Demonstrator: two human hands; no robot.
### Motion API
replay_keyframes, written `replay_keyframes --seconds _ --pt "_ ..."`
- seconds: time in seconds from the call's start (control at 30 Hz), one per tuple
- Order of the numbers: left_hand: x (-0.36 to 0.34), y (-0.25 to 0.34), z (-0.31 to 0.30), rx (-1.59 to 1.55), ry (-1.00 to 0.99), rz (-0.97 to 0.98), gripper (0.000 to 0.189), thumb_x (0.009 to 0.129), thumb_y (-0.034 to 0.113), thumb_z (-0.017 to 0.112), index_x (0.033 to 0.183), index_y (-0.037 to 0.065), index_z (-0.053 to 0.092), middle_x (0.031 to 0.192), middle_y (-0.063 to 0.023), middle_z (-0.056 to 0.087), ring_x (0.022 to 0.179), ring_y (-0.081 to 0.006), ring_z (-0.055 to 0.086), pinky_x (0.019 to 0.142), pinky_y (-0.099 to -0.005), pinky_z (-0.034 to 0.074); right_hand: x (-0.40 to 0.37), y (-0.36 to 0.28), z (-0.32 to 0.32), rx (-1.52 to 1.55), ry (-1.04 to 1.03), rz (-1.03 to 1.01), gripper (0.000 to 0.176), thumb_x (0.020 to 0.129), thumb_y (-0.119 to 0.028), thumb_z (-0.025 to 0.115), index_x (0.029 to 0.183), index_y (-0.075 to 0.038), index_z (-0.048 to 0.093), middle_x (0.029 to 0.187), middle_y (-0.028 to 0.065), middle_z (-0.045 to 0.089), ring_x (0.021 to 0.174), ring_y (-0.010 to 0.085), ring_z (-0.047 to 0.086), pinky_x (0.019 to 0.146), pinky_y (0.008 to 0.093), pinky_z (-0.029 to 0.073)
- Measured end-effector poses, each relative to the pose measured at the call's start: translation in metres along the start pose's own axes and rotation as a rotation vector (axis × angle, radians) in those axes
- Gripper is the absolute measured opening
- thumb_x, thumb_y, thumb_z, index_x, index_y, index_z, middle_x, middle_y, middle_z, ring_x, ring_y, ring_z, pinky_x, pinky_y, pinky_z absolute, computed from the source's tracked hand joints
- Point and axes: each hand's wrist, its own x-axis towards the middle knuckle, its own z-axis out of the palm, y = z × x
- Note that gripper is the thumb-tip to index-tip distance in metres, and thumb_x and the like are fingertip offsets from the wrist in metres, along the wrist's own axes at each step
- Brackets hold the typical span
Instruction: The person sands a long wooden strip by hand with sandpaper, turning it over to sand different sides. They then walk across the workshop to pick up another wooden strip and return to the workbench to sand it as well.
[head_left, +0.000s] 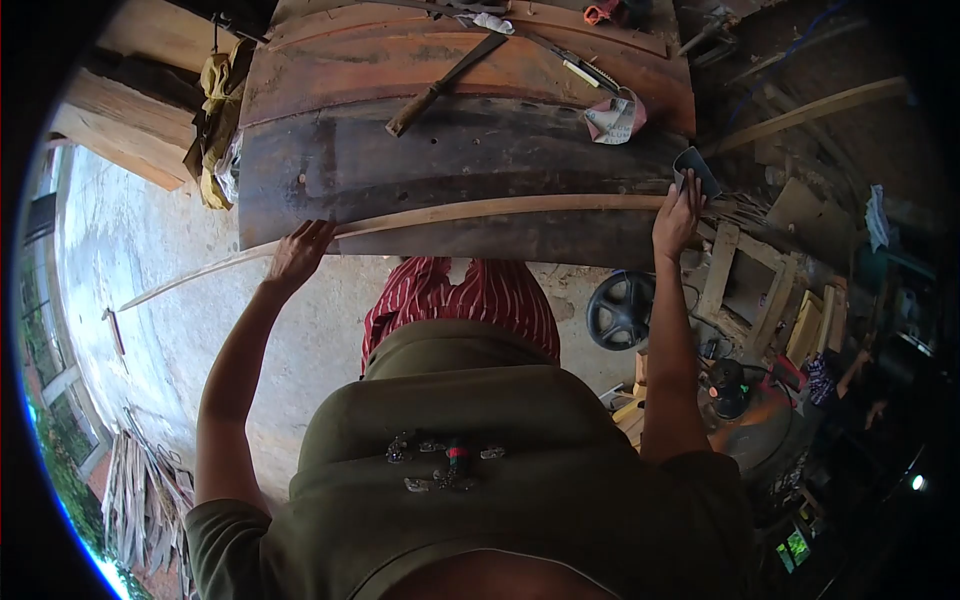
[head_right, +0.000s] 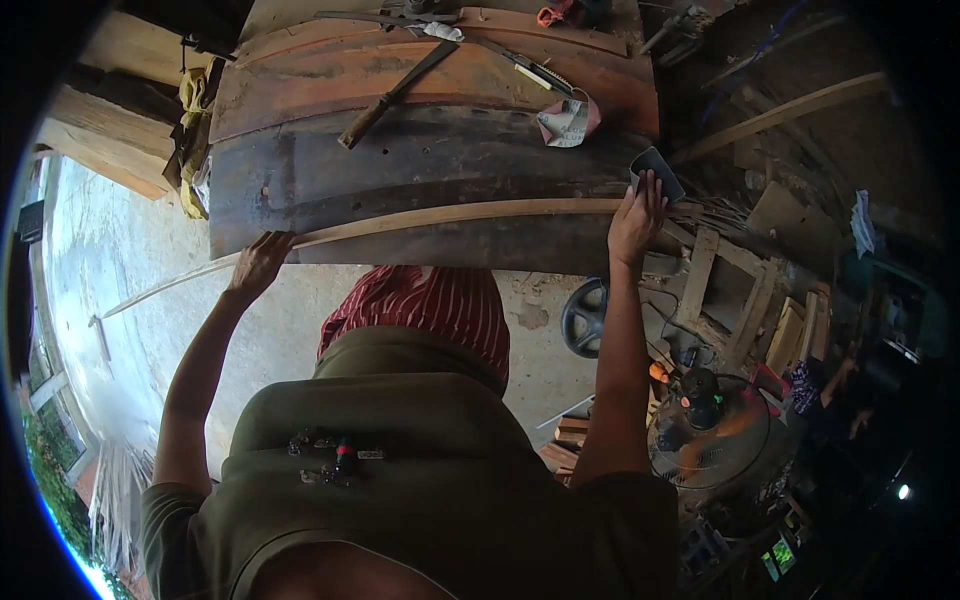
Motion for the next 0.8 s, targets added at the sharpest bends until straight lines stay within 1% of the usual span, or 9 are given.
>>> replay_keyframes --seconds 0.03,0.2,0.33,0.43,0.5,0.53,0.63,0.73,0.8 --pt "0.000 0.001 0.000 0.007 -0.002 -0.019 0.022 0.092 0.011 0.057 0.112 0.003 0.058 0.099 -0.0104 0.063 0.091 -0.0289 0.064 0.067 -0.0408 0.056 -0.009 -0.012 -0.001 -0.042 0.108 -0.127 0.040 0.103 -0.024 0.042 0.135 -0.001 0.051 0.141 0.0159 0.051 0.131 0.0324 0.047 0.109 0.0475 0.037" --pt "-0.001 0.005 0.003 -0.036 0.026 -0.067 0.021 0.090 0.012 0.060 0.109 0.004 0.061 0.099 -0.0093 0.064 0.090 -0.0286 0.063 0.071 -0.0401 0.055 -0.083 -0.095 0.026 0.132 0.024 -0.156 0.039 0.101 -0.016 0.046 0.137 0.000 0.050 0.144 0.0159 0.048 0.135 0.0301 0.044 0.114 0.0480 0.031" --pt "-0.001 0.009 0.005 -0.062 0.062 -0.096 0.021 0.090 0.013 0.060 0.109 0.005 0.062 0.100 -0.0095 0.064 0.091 -0.0293 0.062 0.075 -0.0406 0.054 -0.136 -0.219 0.034 0.403 -0.330 -0.514 0.060 0.082 0.000 0.065 0.139 -0.004 0.048 0.145 0.0130 0.048 0.135 0.0289 0.045 0.114 0.0461 0.033" --pt "-0.007 0.002 0.008 -0.091 0.069 -0.126 0.025 0.089 0.017 0.063 0.112 0.007 0.063 0.108 -0.0075 0.065 0.098 -0.0286 0.062 0.081 -0.0390 0.053 -0.137 -0.218 0.040 0.406 -0.413 -0.684 0.063 0.081 0.004 0.064 0.140 -0.005 0.046 0.146 0.0110 0.046 0.136 0.0281 0.044 0.115 0.0447 0.034" --pt "-0.013 -0.008 0.009 -0.114 0.026 -0.091 0.035 0.086 0.020 0.067 0.119 0.010 0.061 0.117 -0.0074 0.062 0.106 -0.0284 0.059 0.088 -0.0390 0.051 -0.120 -0.184 0.021 0.280 -0.272 -0.467 0.058 0.083 0.002 0.063 0.139 -0.004 0.048 0.145 0.0121 0.048 0.135 0.0292 0.045 0.113 0.0446 0.035" --pt "-0.018 -0.010 0.007 -0.126 0.029 -0.092 0.035 0.086 0.020 0.067 0.119 0.010 0.061 0.117 -0.0074 0.062 0.106 -0.0284 0.059 0.088 -0.0390 0.051 -0.112 -0.159 0.016 0.202 -0.185 -0.375 0.049 0.091 -0.005 0.059 0.139 -0.001 0.048 0.143 0.0144 0.050 0.134 0.0309 0.045 0.113 0.0459 0.034" --pt "-0.041 -0.026 -0.003 -0.126 0.092 -0.220 0.045 0.083 0.022 0.070 0.125 0.012 0.058 0.126 -0.0073 0.058 0.111 -0.0293 0.056 0.096 -0.0404 0.047 -0.104 -0.120 0.014 0.141 0.003 -0.040 0.040 0.101 -0.015 0.047 0.137 0.002 0.048 0.143 0.0171 0.048 0.134 0.0337 0.044 0.112 0.0468 0.035" --pt "-0.070 -0.052 0.004 -0.117 0.147 -0.333 0.050 0.080 0.016 0.073 0.127 0.012 0.056 0.131 -0.0089 0.053 0.114 -0.0326 0.054 0.097 -0.0414 0.046 -0.132 -0.193 0.045 0.051 0.030 -0.172 0.040 0.100 -0.014 0.048 0.137 0.002 0.048 0.143 0.0175 0.049 0.134 0.0339 0.045 0.112 0.0467 0.035" --pt "-0.082 -0.068 0.019 -0.155 0.175 -0.364 0.050 0.080 0.015 0.073 0.126 0.012 0.057 0.130 -0.0098 0.053 0.114 -0.0332 0.053 0.097 -0.0413 0.046 -0.164 -0.291 0.057 0.239 -0.097 -0.358 0.048 0.090 -0.005 0.060 0.136 0.001 0.050 0.144 0.0158 0.048 0.133 0.0315 0.046 0.114 0.0457 0.033"
